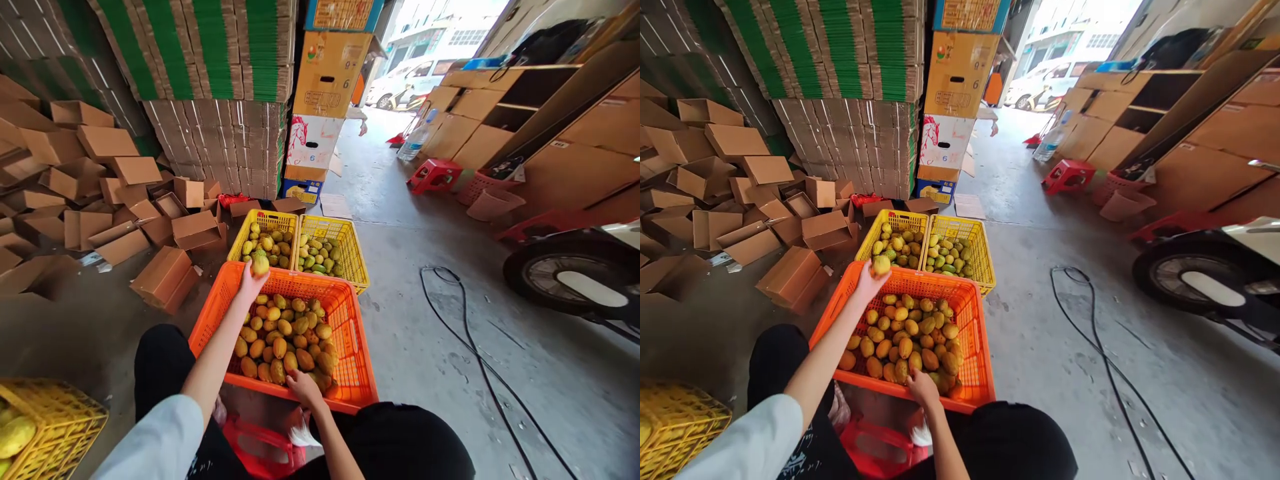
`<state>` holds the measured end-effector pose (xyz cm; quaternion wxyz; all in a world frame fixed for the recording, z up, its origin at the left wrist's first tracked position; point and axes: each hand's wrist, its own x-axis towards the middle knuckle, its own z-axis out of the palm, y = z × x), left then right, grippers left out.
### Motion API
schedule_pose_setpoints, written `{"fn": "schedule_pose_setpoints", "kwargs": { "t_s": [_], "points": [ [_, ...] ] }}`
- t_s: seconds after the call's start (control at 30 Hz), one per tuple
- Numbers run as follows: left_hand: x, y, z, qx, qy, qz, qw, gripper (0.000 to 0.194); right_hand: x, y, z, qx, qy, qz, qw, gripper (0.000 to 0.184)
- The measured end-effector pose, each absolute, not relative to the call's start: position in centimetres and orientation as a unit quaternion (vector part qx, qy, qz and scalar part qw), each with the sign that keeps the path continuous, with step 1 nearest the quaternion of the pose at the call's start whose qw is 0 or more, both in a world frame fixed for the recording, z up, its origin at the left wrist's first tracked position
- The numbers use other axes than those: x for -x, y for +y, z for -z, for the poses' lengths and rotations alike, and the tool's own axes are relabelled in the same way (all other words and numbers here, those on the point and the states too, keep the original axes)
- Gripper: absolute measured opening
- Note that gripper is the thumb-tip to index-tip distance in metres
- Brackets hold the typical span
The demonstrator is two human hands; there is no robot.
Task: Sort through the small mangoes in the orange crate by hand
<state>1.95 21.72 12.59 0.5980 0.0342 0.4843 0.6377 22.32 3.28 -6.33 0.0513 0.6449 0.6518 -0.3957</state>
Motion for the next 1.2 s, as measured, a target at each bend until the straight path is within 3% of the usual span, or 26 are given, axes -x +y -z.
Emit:
{"fn": "schedule_pose_setpoints", "kwargs": {
  "t_s": [0.07, 0.17, 0.33, 0.4, 0.67, 0.93, 1.1, 1.2],
  "points": [
    [-1.6, 22.2, -13.7, -0.17, 0.516, -0.638, 0.546, 0.039, -22.2, 3.3, 6.0, -0.637, 0.652, 0.405, 0.068, 0.033],
    [-0.7, 15.5, -9.7, -0.382, 0.589, -0.56, 0.44, 0.04, -22.0, 3.6, 5.7, -0.63, 0.649, 0.419, 0.079, 0.032],
    [-0.2, 0.6, -0.4, -0.64, 0.689, -0.083, 0.33, 0.03, -22.3, 3.5, 5.9, -0.618, 0.656, 0.424, 0.09, 0.036],
    [-0.3, -0.9, 0.2, -0.654, 0.693, 0.002, 0.305, 0.036, -22.4, 3.4, 5.9, -0.615, 0.658, 0.423, 0.099, 0.04],
    [1.0, 2.3, 0.4, -0.652, 0.665, 0.142, 0.336, 0.048, -22.6, 3.6, 5.9, -0.584, 0.656, 0.453, 0.156, 0.042],
    [2.1, 4.1, 3.4, -0.671, 0.602, 0.169, 0.397, 0.042, -22.3, 4.8, 8.7, -0.481, 0.661, 0.539, 0.205, 0.034],
    [4.0, 6.3, 6.1, -0.668, 0.606, 0.201, 0.382, 0.038, -21.7, 4.7, 10.2, -0.499, 0.635, 0.549, 0.215, 0.035],
    [6.0, 7.0, 8.2, -0.654, 0.625, 0.22, 0.365, 0.052, -21.5, 4.6, 10.8, -0.536, 0.638, 0.506, 0.223, 0.036]
  ]
}}
